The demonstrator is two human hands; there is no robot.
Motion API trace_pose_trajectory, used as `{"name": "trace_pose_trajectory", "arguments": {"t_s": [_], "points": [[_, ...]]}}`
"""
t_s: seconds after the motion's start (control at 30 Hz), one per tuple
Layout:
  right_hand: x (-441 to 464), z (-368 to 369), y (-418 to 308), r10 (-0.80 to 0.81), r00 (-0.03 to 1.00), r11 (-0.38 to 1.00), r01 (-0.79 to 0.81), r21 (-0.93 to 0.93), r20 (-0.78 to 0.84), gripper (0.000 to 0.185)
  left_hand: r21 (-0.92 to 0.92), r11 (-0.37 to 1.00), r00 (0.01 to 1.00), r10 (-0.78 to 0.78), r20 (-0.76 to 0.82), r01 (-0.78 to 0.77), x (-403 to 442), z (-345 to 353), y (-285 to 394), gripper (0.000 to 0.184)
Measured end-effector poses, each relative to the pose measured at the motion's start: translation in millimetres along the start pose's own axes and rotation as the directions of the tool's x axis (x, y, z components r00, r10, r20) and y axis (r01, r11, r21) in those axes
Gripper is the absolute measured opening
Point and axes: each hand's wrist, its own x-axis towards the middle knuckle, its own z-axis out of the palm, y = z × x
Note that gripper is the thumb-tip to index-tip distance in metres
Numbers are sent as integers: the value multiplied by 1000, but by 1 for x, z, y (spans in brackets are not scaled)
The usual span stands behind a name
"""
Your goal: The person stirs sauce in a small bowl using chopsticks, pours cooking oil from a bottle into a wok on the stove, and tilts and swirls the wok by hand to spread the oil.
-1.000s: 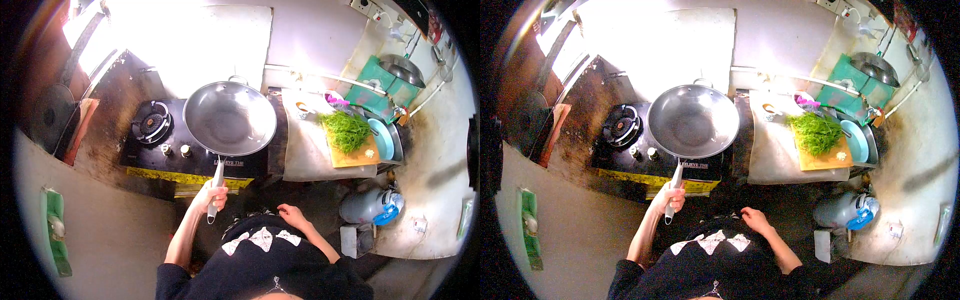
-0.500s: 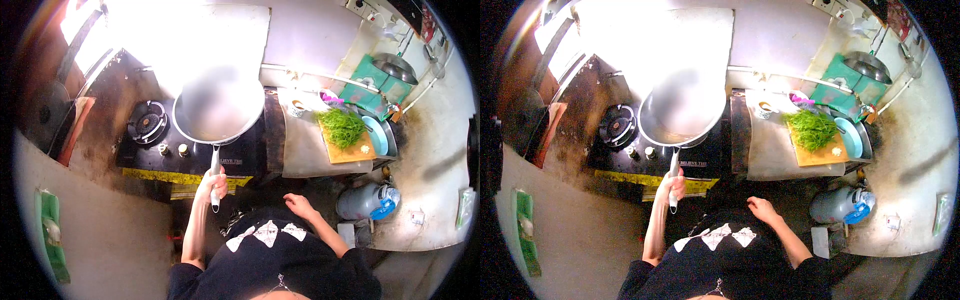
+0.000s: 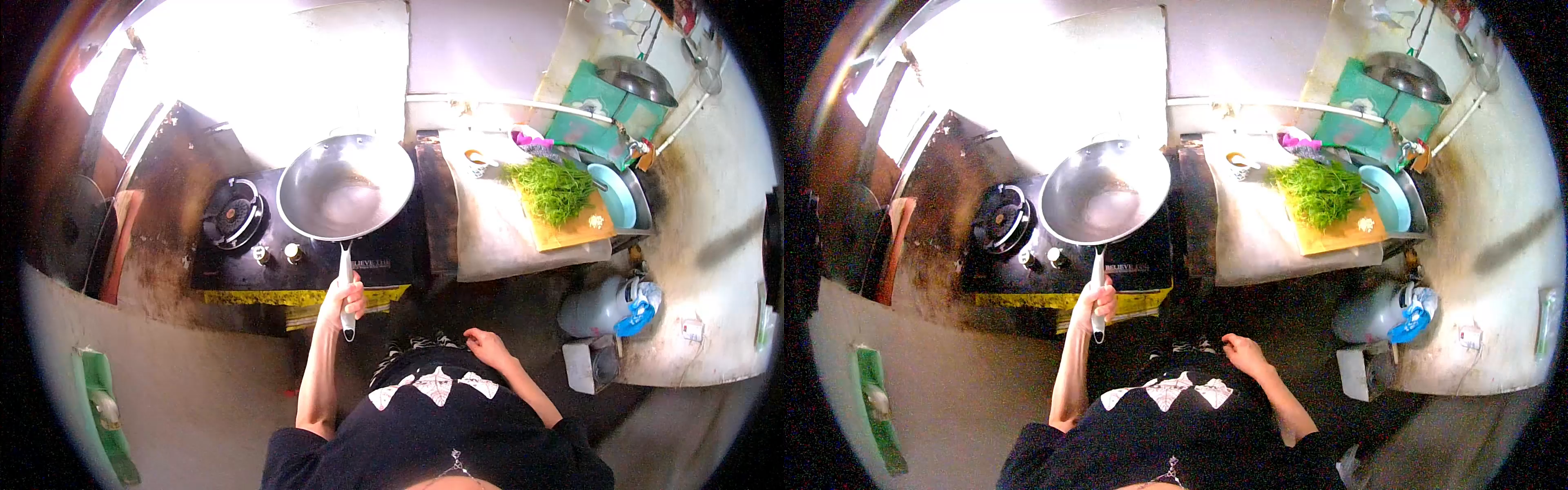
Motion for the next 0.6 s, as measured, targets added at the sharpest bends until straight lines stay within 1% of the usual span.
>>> {"name": "trace_pose_trajectory", "arguments": {"t_s": [0.1,0.17,0.2,0.23,0.3,0.33,0.37,0.4,0.43,0.47,0.5,0.53,0.57,0.6], "points": [[-7,7,-4,15,1000,1000,-15,8,-11,25,11,1000,1000,-4,-10,4,6,-11,-5,16],[-17,9,-4,51,999,998,-50,44,-14,25,-36,999,1000,-5,8,5,9,-18,-9,17],[-20,14,1,60,998,995,-58,84,-19,25,-28,999,997,22,69,-20,8,-14,-9,24],[-26,19,8,80,997,992,-77,95,-21,25,-143,985,995,103,12,-100,5,-1,-12,35],[-36,24,19,56,996,994,-49,102,-69,27,-449,884,990,99,-102,-135,8,-1,-28,50],[-39,23,23,67,994,991,-57,117,-83,27,-558,822,984,13,-176,-111,8,-15,-47,60],[-43,20,27,118,992,983,-110,149,-45,27,-805,590,988,-150,-36,61,12,-53,-80,61],[-48,18,32,167,986,970,-163,182,-6,27,-729,682,974,-205,-100,68,8,-62,-114,53],[-50,18,41,180,983,964,-171,204,-28,27,-712,691,920,-347,-179,123,5,-63,-145,54],[-51,19,51,161,986,972,-151,182,-39,27,-621,728,909,-412,-58,291,4,-79,-185,56],[-53,18,63,163,983,974,-148,169,-78,28,-499,758,816,-556,-159,419,5,-66,-206,57],[-62,-2,53,175,977,979,-160,123,-119,29,-485,737,762,-617,-197,471,11,-57,-228,54],[-56,12,89,128,982,979,-103,176,-140,29,-462,709,700,-676,-229,533,22,-46,-252,51],[-58,14,110,136,976,983,-111,149,-169,29,-398,724,686,-679,-264,564,31,-22,-266,49]]}}
